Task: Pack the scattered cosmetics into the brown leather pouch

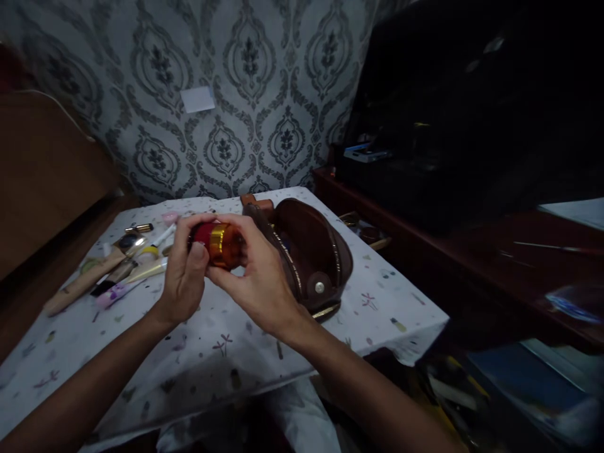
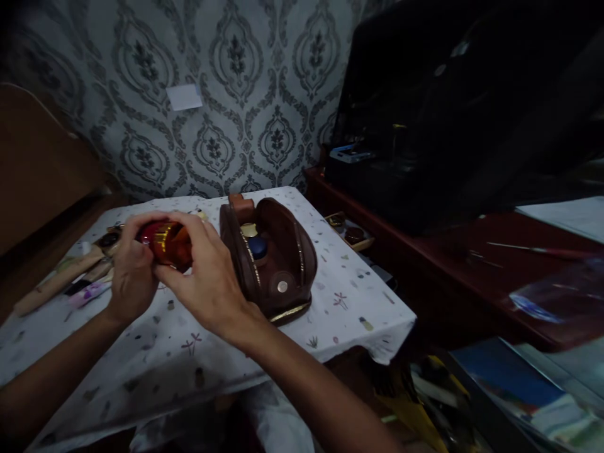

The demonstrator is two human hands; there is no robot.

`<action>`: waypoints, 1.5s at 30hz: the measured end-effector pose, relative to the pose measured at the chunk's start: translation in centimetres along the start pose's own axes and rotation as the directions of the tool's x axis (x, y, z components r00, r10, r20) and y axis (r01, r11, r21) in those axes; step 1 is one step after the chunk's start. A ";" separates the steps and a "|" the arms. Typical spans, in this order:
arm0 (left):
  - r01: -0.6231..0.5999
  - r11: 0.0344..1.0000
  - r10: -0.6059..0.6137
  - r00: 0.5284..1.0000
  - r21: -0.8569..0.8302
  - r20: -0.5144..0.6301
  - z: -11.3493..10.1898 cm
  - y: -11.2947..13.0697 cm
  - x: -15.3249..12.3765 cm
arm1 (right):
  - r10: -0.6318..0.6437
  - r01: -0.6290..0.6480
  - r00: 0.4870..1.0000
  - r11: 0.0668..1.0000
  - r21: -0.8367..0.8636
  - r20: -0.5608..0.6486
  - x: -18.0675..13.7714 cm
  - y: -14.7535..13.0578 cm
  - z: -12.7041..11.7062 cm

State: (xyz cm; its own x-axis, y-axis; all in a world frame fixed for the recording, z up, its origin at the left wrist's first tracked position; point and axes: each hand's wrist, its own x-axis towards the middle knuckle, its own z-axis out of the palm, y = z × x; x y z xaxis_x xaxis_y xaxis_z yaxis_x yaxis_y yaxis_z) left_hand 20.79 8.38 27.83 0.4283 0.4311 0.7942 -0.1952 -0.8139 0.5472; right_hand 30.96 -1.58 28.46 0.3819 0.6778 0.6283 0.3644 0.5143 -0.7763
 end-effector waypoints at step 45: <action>-0.006 0.990 0.077 0.857 -0.139 0.510 4.0 -0.3 0.3 | 0.222 -0.221 0.975 0.961 -0.165 -0.011 -1.0 -3.2 -7.0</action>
State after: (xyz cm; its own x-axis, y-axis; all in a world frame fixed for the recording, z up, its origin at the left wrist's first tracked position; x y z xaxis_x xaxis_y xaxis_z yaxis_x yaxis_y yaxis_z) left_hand 24.48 7.20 26.80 0.8021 0.1083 0.5873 -0.3183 -0.7546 0.5738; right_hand 35.39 -7.58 30.69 0.4622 0.7694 0.4409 0.4062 0.2583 -0.8766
